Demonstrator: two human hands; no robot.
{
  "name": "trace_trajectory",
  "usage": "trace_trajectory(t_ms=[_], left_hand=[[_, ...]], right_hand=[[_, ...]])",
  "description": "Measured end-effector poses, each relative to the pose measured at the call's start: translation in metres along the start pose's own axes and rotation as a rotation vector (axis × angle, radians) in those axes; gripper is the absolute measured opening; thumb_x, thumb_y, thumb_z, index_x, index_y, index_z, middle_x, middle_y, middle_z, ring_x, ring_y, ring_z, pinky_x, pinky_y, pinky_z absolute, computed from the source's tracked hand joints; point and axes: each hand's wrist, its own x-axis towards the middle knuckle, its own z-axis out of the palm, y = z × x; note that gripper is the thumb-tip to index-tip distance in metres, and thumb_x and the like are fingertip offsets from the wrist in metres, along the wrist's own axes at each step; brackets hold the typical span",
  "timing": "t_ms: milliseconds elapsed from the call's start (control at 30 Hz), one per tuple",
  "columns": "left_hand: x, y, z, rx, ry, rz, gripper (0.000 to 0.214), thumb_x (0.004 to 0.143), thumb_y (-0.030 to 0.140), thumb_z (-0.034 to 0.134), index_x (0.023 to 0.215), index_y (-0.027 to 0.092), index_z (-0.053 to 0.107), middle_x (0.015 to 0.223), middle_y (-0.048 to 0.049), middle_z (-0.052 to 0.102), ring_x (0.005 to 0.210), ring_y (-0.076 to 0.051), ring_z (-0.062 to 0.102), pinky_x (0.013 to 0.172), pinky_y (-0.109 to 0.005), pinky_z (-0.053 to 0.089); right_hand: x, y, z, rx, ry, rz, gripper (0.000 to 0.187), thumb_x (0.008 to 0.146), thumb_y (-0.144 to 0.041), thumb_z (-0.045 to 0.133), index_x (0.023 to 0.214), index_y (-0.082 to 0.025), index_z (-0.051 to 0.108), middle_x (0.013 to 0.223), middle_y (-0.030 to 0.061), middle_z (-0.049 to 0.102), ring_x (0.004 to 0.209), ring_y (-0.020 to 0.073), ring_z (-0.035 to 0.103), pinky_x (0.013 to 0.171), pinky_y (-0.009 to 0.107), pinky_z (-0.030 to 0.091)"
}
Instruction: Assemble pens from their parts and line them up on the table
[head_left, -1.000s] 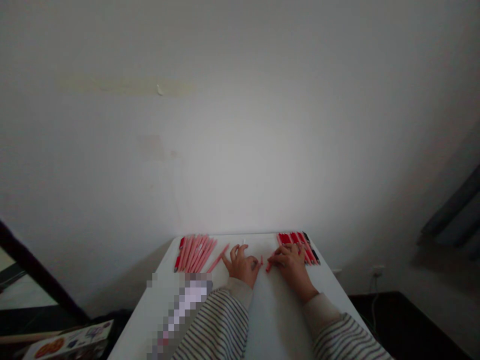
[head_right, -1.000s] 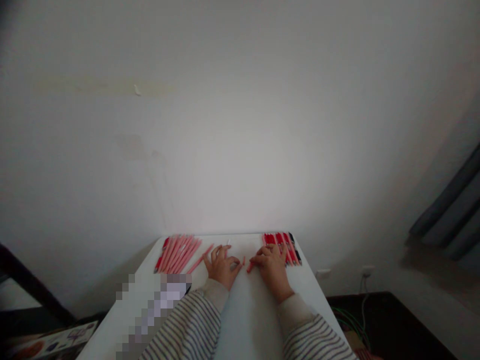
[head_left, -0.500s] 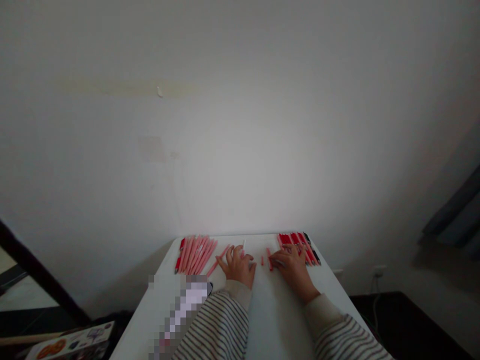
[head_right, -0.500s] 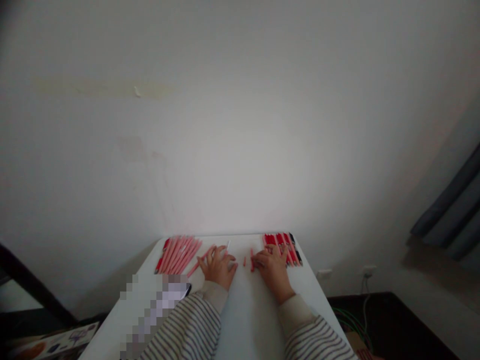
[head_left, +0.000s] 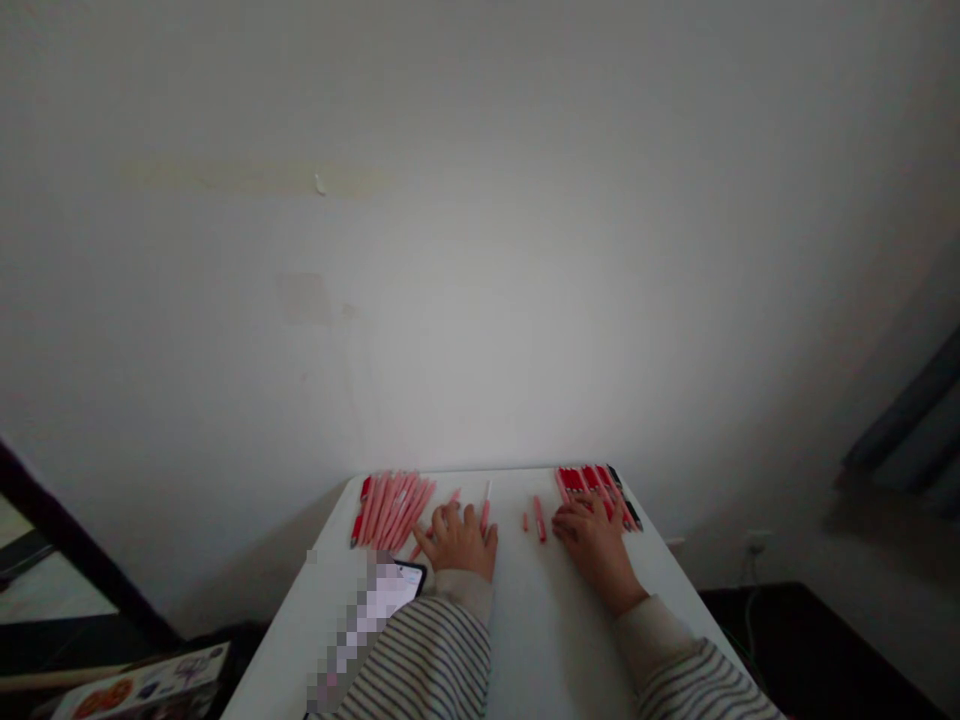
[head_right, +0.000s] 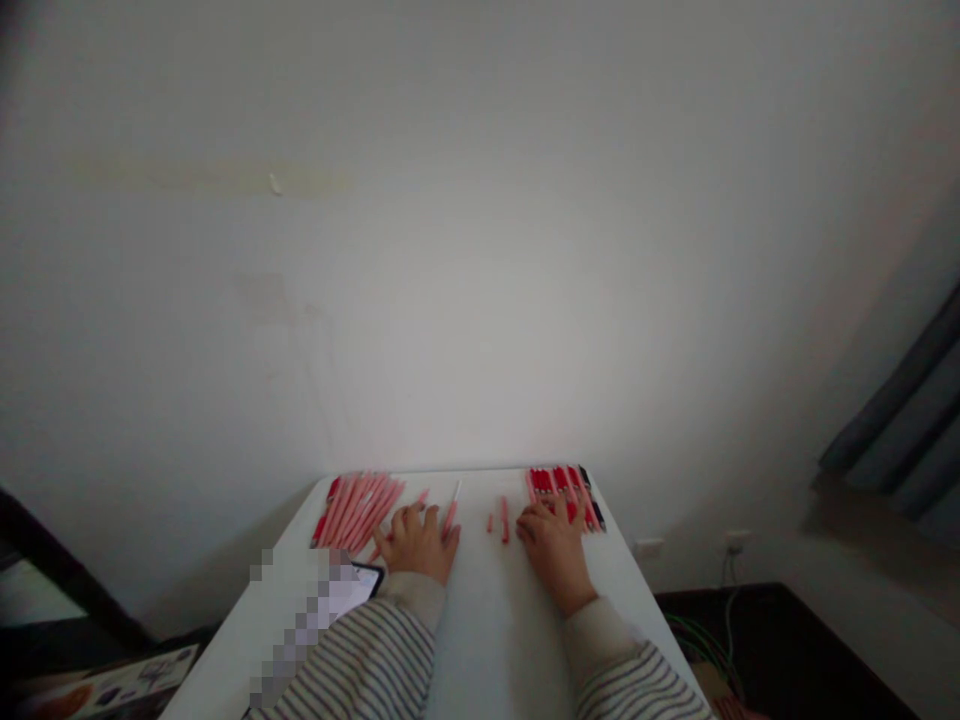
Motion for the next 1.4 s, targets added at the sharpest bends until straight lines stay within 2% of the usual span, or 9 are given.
trace_trajectory(t_ms=[100, 267, 467, 667, 933, 1100, 1400], left_hand=[[0.0, 0.001, -0.004, 0.016, -0.052, 0.025, 0.035, 0.082, 0.043, 0.05, 0.105, 0.024, 0.067, 0.123, -0.0093, 0.061, 0.12, -0.03, 0.043, 0.106, -0.065, 0.013], [-0.001, 0.004, -0.006, 0.037, -0.078, 0.03, 0.034, 0.083, 0.042, 0.047, 0.105, 0.024, 0.067, 0.117, -0.0097, 0.063, 0.115, -0.029, 0.046, 0.106, -0.062, 0.013], [0.0, 0.003, -0.001, 0.055, -0.063, 0.032, 0.034, 0.084, 0.043, 0.047, 0.105, 0.023, 0.066, 0.115, -0.0094, 0.064, 0.113, -0.028, 0.048, 0.107, -0.059, 0.015], [0.001, 0.001, 0.007, 0.072, -0.039, 0.055, 0.035, 0.083, 0.042, 0.049, 0.103, 0.02, 0.067, 0.11, -0.0106, 0.064, 0.11, -0.027, 0.052, 0.1, -0.05, 0.029], [0.002, 0.002, 0.004, 0.058, -0.04, 0.043, 0.033, 0.083, 0.041, 0.049, 0.102, 0.022, 0.068, 0.11, -0.0101, 0.064, 0.11, -0.027, 0.05, 0.103, -0.053, 0.025], [0.003, 0.001, 0.008, 0.028, 0.031, 0.025, 0.029, 0.081, 0.036, 0.052, 0.099, 0.023, 0.07, 0.113, -0.0077, 0.064, 0.114, -0.028, 0.045, 0.106, -0.055, 0.021], [0.004, 0.0, 0.01, -0.023, 0.134, -0.026, 0.024, 0.081, 0.029, 0.051, 0.09, 0.024, 0.073, 0.114, -0.0059, 0.064, 0.115, -0.029, 0.044, 0.104, -0.052, 0.023]], right_hand=[[-0.001, -0.003, -0.001, 0.006, 0.003, 0.011, 0.02, 0.088, -0.028, 0.052, 0.087, -0.031, 0.072, 0.1, -0.0002, 0.072, 0.111, 0.0267, 0.049, 0.108, 0.062, 0.009], [-0.002, -0.006, -0.002, 0.012, -0.004, 0.028, 0.02, 0.088, -0.025, 0.053, 0.087, -0.03, 0.072, 0.1, -0.0008, 0.071, 0.112, 0.0258, 0.049, 0.109, 0.059, 0.013], [-0.001, -0.005, 0.001, 0.003, 0.008, 0.025, 0.019, 0.088, -0.024, 0.053, 0.085, -0.028, 0.071, 0.1, -0.0004, 0.07, 0.111, 0.0251, 0.051, 0.109, 0.057, 0.017], [-0.001, -0.005, 0.002, -0.05, 0.028, -0.004, 0.019, 0.088, -0.022, 0.053, 0.085, -0.028, 0.07, 0.099, 0.0, 0.07, 0.109, 0.023, 0.053, 0.11, 0.051, 0.02], [-0.001, -0.005, 0.004, -0.067, 0.046, -0.008, 0.016, 0.087, -0.024, 0.055, 0.085, -0.028, 0.07, 0.099, 0.001, 0.069, 0.109, 0.0232, 0.052, 0.109, 0.049, 0.023], [0.0, -0.001, 0.009, -0.043, 0.041, 0.008, 0.017, 0.087, -0.024, 0.054, 0.084, -0.026, 0.071, 0.101, 0.0026, 0.068, 0.111, 0.0252, 0.049, 0.102, 0.044, 0.031], [0.001, 0.005, 0.016, -0.031, 0.096, -0.015, 0.016, 0.086, -0.024, 0.056, 0.088, -0.028, 0.072, 0.1, 0.003, 0.068, 0.109, 0.0262, 0.048, 0.103, 0.047, 0.028]])
